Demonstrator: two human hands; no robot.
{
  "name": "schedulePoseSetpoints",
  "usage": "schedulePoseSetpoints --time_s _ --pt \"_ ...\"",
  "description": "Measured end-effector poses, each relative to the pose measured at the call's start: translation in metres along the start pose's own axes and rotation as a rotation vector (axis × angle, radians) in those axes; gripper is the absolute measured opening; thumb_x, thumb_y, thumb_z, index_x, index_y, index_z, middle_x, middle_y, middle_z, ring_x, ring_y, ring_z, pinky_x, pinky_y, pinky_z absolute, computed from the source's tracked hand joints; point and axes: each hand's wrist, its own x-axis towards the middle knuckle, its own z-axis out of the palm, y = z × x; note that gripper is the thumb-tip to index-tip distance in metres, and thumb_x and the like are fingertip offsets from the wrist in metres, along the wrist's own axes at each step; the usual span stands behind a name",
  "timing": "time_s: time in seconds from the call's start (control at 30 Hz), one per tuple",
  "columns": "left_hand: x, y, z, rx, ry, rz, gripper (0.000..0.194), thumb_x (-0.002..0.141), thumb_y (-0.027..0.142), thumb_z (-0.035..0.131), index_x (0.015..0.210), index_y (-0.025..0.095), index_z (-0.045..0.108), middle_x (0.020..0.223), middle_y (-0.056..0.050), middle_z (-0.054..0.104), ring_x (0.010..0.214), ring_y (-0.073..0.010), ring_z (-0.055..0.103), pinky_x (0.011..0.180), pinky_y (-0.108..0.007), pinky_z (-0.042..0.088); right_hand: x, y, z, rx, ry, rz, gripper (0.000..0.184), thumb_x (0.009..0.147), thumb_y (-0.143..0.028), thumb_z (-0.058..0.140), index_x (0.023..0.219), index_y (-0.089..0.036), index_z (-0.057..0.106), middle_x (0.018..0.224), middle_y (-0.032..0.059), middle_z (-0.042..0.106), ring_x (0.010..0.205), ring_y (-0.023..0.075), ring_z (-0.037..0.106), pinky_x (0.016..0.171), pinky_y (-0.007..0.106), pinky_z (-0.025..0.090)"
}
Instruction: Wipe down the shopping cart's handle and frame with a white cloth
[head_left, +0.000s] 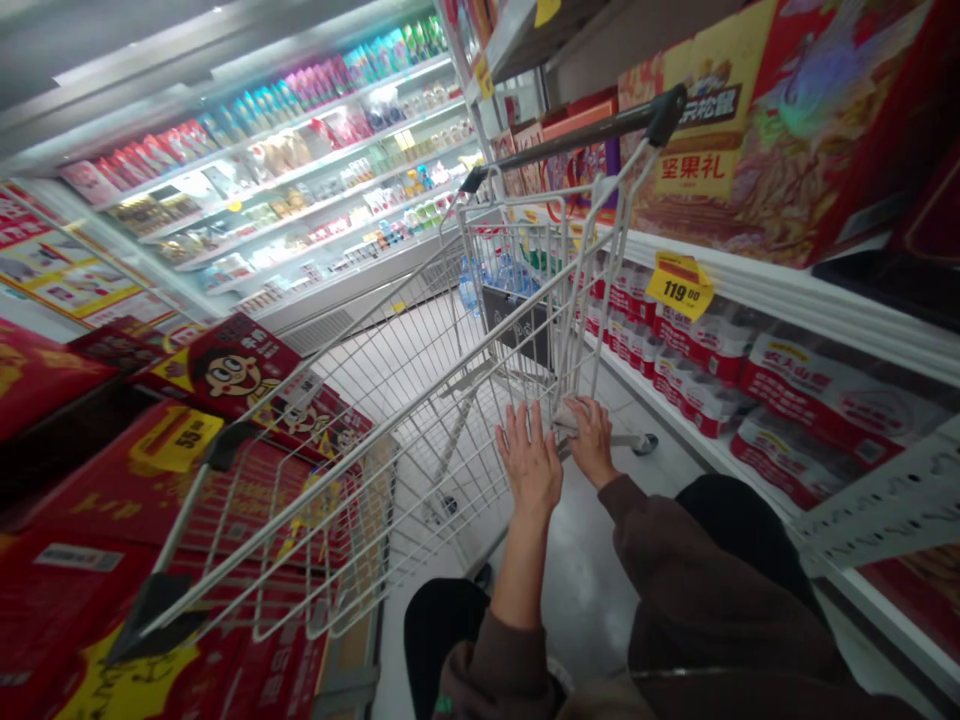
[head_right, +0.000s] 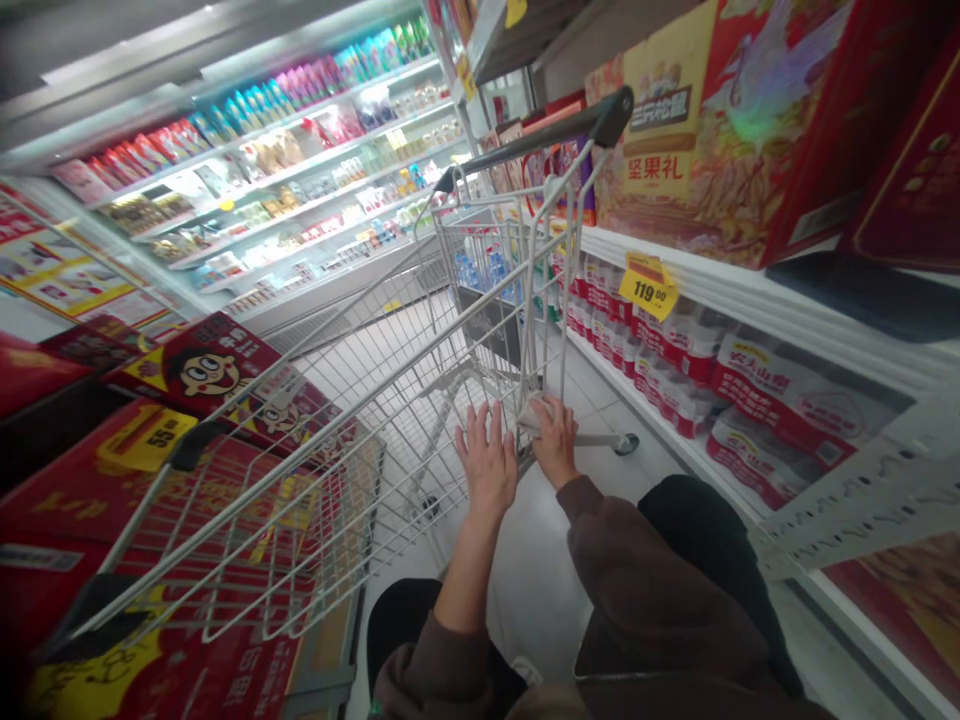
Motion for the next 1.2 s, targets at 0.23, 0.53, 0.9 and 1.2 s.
schedulePoseSetpoints --time_s 0.23,0.53,0.9,1.2 --pt "-0.007 -0.004 -0.014 -0.08 -0.049 -0.012 0.05 0.103 0.029 0.032 0.151 0.017 0.04 0.157 -0.012 0.044 0.152 -0.0251 0.027 0.124 -0.053 0.022 0.022 -0.021 -0.019 0.032 0.13 -0.031 0.065 0.074 -0.004 0.051 0.135 -0.027 0.055 0.136 0.0094 0.049 0.122 0.0263 0.047 0.1 0.044 0.044" --pt "-0.045 -0.057 -0.057 -0.211 0.311 -0.165 0.033 0.102 0.028 0.039 0.121 0.02 0.065 0.12 -0.011 0.065 0.122 -0.0212 0.056 0.109 -0.042 0.04 -0.019 -0.03 -0.009 -0.062 -0.054 -0.094 0.06 0.066 0.001 0.05 0.116 -0.028 0.066 0.123 0.0077 0.058 0.11 0.0264 0.05 0.088 0.041 0.044" --pt "-0.067 -0.102 -0.08 -0.045 0.595 -0.503 0.035 0.099 0.033 0.044 0.122 0.017 0.064 0.121 -0.013 0.06 0.121 -0.0256 0.054 0.111 -0.044 0.035 -0.023 -0.056 0.008 0.069 0.096 -0.105 0.06 0.068 0.0 0.048 0.122 -0.023 0.062 0.127 0.0119 0.052 0.119 0.0272 0.047 0.099 0.047 0.044" --pt "-0.073 -0.104 -0.074 -0.016 0.646 -0.528 0.037 0.097 0.033 0.05 0.125 0.015 0.065 0.125 -0.016 0.051 0.123 -0.0282 0.046 0.113 -0.05 0.03 -0.02 -0.066 0.011 0.179 0.216 -0.183 0.053 0.076 -0.005 0.053 0.125 -0.024 0.058 0.127 0.0107 0.05 0.12 0.0255 0.047 0.104 0.05 0.042"
